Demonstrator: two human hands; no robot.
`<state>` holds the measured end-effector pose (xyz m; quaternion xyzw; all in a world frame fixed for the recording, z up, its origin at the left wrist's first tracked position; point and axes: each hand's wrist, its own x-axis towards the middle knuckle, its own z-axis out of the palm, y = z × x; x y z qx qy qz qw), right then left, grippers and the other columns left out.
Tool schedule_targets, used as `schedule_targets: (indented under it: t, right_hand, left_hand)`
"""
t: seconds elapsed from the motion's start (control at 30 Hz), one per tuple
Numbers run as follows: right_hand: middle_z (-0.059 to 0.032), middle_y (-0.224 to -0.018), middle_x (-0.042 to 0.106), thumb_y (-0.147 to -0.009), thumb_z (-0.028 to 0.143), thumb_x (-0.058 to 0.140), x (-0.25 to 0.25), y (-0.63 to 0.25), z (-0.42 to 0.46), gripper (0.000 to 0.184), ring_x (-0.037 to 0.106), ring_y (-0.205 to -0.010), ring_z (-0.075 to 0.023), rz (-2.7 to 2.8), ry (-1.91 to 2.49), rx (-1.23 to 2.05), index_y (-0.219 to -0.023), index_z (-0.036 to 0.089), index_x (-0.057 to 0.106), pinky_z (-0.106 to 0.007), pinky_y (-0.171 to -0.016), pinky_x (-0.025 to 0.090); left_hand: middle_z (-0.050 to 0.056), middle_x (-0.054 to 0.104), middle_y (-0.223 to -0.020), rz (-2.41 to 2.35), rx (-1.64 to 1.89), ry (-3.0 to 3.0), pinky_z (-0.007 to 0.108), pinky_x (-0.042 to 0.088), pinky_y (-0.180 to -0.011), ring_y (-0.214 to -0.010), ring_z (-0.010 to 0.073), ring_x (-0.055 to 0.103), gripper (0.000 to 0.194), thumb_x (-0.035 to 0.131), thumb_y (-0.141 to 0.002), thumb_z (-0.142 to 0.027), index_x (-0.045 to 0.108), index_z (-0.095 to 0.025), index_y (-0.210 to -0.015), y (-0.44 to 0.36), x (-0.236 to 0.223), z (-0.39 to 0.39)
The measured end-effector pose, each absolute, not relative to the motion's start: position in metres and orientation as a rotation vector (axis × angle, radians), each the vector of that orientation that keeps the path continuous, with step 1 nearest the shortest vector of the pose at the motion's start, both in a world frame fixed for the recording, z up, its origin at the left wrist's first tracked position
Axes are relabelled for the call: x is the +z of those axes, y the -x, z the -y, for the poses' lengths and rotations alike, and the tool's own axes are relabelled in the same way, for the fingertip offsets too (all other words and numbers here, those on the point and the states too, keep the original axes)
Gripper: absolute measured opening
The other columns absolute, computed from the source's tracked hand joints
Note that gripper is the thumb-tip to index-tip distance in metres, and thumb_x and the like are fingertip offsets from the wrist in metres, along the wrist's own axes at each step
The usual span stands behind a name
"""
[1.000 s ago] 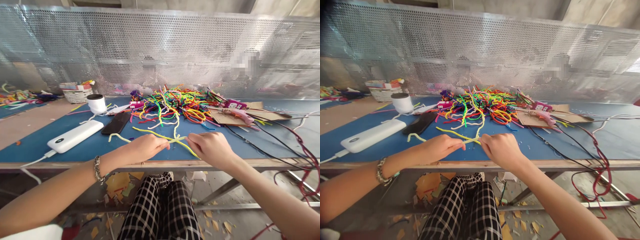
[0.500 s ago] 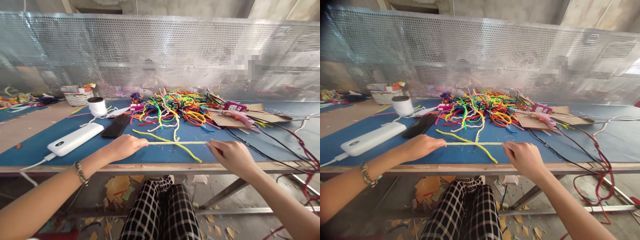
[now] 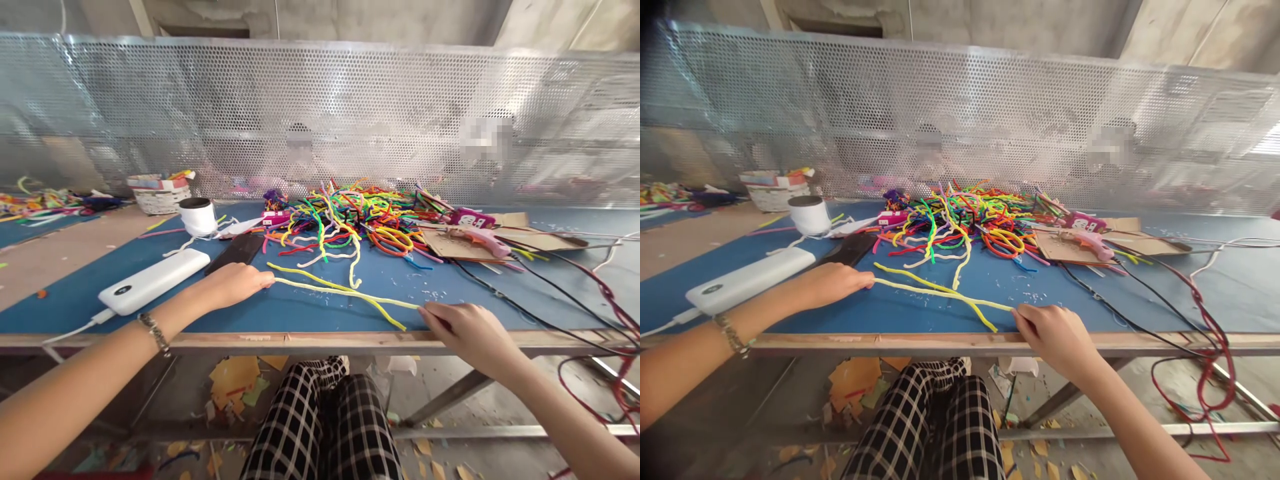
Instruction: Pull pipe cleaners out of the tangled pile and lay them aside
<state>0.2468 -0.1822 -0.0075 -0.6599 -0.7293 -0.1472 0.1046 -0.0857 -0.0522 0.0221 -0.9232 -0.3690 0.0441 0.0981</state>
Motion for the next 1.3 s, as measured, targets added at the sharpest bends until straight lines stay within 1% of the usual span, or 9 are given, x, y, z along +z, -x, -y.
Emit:
schedule_targets:
  t: [0.2, 0.4, 0.53, 0.67, 0.87, 1.03, 1.13, 1.2, 1.3]
  right_hand:
    - [-0.0030, -0.051, 0.057, -0.081, 0.035, 0.034, 0.008, -0.227, 0.174, 0.035, 0.048, -0.043, -0.0143, 2.175, 2.223, -0.461, -0.055, 0.020, 0.053, -0.025, -0.043, 0.016]
    - [-0.0115, -0.085, 0.062, -0.077, 0.052, 0.043, 0.010, -0.208, 0.165, 0.042, 0.056, -0.083, -0.0252, 2.181, 1.968, -0.707, -0.086, 0.016, 0.061, -0.031, -0.060, 0.040]
    - [-0.0086, -0.093, 0.060, -0.082, 0.040, 0.044, 0.001, -0.194, 0.154, 0.031, 0.055, -0.086, -0.0216, 2.359, 1.688, -0.415, -0.099, 0.018, 0.057, -0.032, -0.071, 0.043]
    - [-0.0051, -0.086, 0.061, -0.087, 0.026, 0.035, -0.001, -0.196, 0.140, 0.025, 0.057, -0.080, -0.0167, 2.390, 1.656, -0.145, -0.086, 0.019, 0.060, -0.027, -0.068, 0.043]
    - [-0.0077, -0.085, 0.061, -0.085, 0.020, 0.036, 0.012, -0.217, 0.118, 0.026, 0.057, -0.077, -0.0173, 2.434, 1.686, -0.177, -0.083, 0.016, 0.062, -0.028, -0.068, 0.042]
    - [-0.0068, -0.079, 0.061, -0.082, 0.026, 0.042, 0.039, -0.214, 0.090, 0.024, 0.055, -0.069, -0.0150, 2.382, 1.550, -0.206, -0.080, 0.015, 0.063, -0.026, -0.065, 0.040]
    - [-0.0030, -0.072, 0.061, -0.079, 0.024, 0.047, 0.048, -0.196, 0.061, 0.022, 0.054, -0.062, -0.0119, 2.372, 1.516, -0.083, -0.095, 0.016, 0.060, -0.022, -0.059, 0.038]
    - [-0.0041, -0.079, 0.063, -0.077, 0.021, 0.050, 0.046, -0.181, 0.041, 0.033, 0.054, -0.062, -0.0112, 2.512, 1.431, -0.030, -0.110, 0.016, 0.055, -0.021, -0.058, 0.037]
    - [-0.0060, -0.091, 0.064, -0.075, 0.013, 0.051, 0.038, -0.164, 0.019, 0.032, 0.056, -0.070, -0.0119, 2.603, 1.358, -0.032, -0.106, 0.017, 0.059, -0.020, -0.062, 0.038]
  left_hand:
    - [0.005, 0.064, -0.091, 0.970, 0.087, 2.620, 0.025, 0.039, -0.060, -0.076, 0.0198, 0.061, 0.028, 0.039, -0.084, -0.037, 0.059, -0.021, -0.097, 0.083, 0.021, 0.054]
    - [0.014, 0.056, -0.110, 1.097, 0.016, 2.519, 0.036, 0.040, -0.077, -0.095, 0.0294, 0.054, 0.058, 0.049, -0.071, -0.056, 0.055, -0.015, -0.113, 0.075, 0.028, 0.057]
    - [0.009, 0.050, -0.121, 1.005, -0.063, 2.745, 0.032, 0.036, -0.086, -0.104, 0.0234, 0.050, 0.053, 0.052, -0.075, -0.046, 0.047, -0.018, -0.120, 0.067, 0.028, 0.048]
    - [0.003, 0.059, -0.104, 0.864, -0.043, 2.963, 0.023, 0.038, -0.076, -0.090, 0.0159, 0.057, 0.032, 0.052, -0.079, -0.038, 0.056, -0.021, -0.106, 0.061, 0.025, 0.044]
    - [0.000, 0.062, -0.069, 0.750, -0.140, 2.924, 0.023, 0.034, -0.061, -0.066, 0.0134, 0.058, 0.021, 0.048, -0.082, -0.031, 0.061, -0.018, -0.075, 0.050, 0.018, 0.050]
    - [0.001, 0.064, -0.065, 0.765, -0.145, 2.871, 0.023, 0.032, -0.056, -0.063, 0.0149, 0.059, 0.027, 0.048, -0.080, -0.041, 0.062, -0.018, -0.075, 0.044, 0.020, 0.042]
    - [0.000, 0.063, -0.061, 0.913, -0.198, 2.878, 0.022, 0.030, -0.051, -0.057, 0.0137, 0.058, 0.030, 0.044, -0.082, -0.042, 0.063, -0.019, -0.075, 0.041, 0.025, 0.031]
    - [0.000, 0.064, -0.064, 1.010, -0.288, 2.857, 0.022, 0.031, -0.051, -0.060, 0.0142, 0.058, 0.030, 0.043, -0.082, -0.040, 0.064, -0.020, -0.077, 0.038, 0.029, 0.024]
    - [0.000, 0.064, -0.069, 1.106, -0.412, 2.822, 0.021, 0.033, -0.053, -0.065, 0.0152, 0.059, 0.025, 0.046, -0.079, -0.039, 0.062, -0.021, -0.088, 0.032, 0.035, 0.016]
